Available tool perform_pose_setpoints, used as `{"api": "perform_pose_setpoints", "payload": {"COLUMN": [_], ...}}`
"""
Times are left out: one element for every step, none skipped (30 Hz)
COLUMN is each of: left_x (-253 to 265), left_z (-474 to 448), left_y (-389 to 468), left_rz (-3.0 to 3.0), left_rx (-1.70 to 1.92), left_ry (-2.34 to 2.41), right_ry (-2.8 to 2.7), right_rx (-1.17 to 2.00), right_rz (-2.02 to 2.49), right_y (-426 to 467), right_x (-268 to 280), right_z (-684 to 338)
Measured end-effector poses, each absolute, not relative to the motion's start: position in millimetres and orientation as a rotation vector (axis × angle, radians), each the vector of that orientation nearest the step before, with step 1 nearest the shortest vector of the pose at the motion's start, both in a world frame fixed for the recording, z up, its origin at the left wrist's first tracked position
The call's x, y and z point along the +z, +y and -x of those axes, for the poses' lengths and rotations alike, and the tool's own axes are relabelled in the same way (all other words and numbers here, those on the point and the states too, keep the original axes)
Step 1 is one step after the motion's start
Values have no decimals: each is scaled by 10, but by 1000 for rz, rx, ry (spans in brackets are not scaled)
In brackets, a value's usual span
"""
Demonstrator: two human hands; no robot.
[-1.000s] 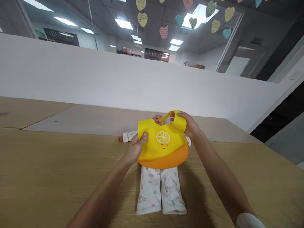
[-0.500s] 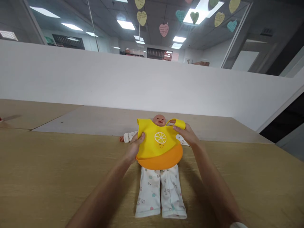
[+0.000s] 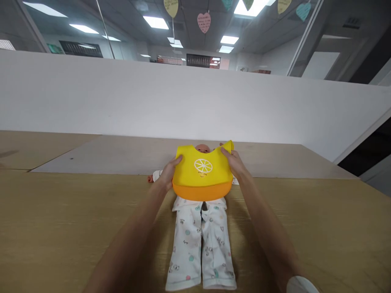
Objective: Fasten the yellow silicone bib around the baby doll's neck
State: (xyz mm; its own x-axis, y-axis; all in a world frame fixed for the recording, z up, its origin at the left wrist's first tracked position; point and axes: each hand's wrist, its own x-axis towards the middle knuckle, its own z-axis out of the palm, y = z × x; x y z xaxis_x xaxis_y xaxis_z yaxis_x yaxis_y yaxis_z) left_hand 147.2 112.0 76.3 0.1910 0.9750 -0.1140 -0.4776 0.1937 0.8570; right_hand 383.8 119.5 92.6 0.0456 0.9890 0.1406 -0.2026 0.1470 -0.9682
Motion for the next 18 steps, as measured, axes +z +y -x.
{"api": "perform_pose_setpoints", "payload": {"left_x": [733, 695, 651, 600, 545, 489, 435, 386, 345, 311, 287, 271, 261, 256, 253, 251, 249, 246], "left_z": [-1460, -1447, -1435, -1425, -1416, -1408, -1402, -1397, -1394, -1392, -1392, -1394, -1398, -1402, -1407, -1411, -1413, -1413], "left_y": [1199, 1277, 1352, 1423, 1491, 1552, 1608, 1656, 1696, 1729, 1755, 1775, 1791, 1806, 1820, 1837, 1857, 1880], "left_rz": [-794, -806, -821, -835, -849, -858, -866, -871, -873, -876, -876, -875, -876, -878, -882, -888, -897, -901], "left_rx": [1184, 1183, 1179, 1167, 1149, 1129, 1110, 1090, 1073, 1058, 1044, 1033, 1020, 1006, 992, 978, 967, 962], "left_ry": [811, 827, 842, 859, 874, 894, 912, 926, 936, 939, 940, 942, 947, 950, 950, 944, 923, 889], "right_ry": [-1104, -1107, -1106, -1100, -1086, -1069, -1051, -1037, -1026, -1018, -1009, -1001, -988, -975, -963, -957, -958, -962], "right_rx": [1175, 1173, 1169, 1167, 1171, 1182, 1202, 1227, 1253, 1276, 1296, 1312, 1327, 1339, 1346, 1349, 1351, 1351], "right_rz": [965, 975, 994, 1017, 1043, 1070, 1090, 1099, 1101, 1101, 1106, 1116, 1136, 1162, 1192, 1222, 1247, 1264], "right_y": [1261, 1326, 1387, 1443, 1494, 1538, 1577, 1610, 1638, 1661, 1681, 1698, 1713, 1727, 1741, 1756, 1774, 1796], "right_x": [903, 872, 834, 789, 737, 681, 623, 564, 506, 453, 405, 364, 329, 301, 278, 258, 240, 223], "right_z": [-3821, -3806, -3793, -3783, -3776, -3771, -3769, -3770, -3772, -3775, -3780, -3784, -3789, -3794, -3800, -3807, -3815, -3827]}}
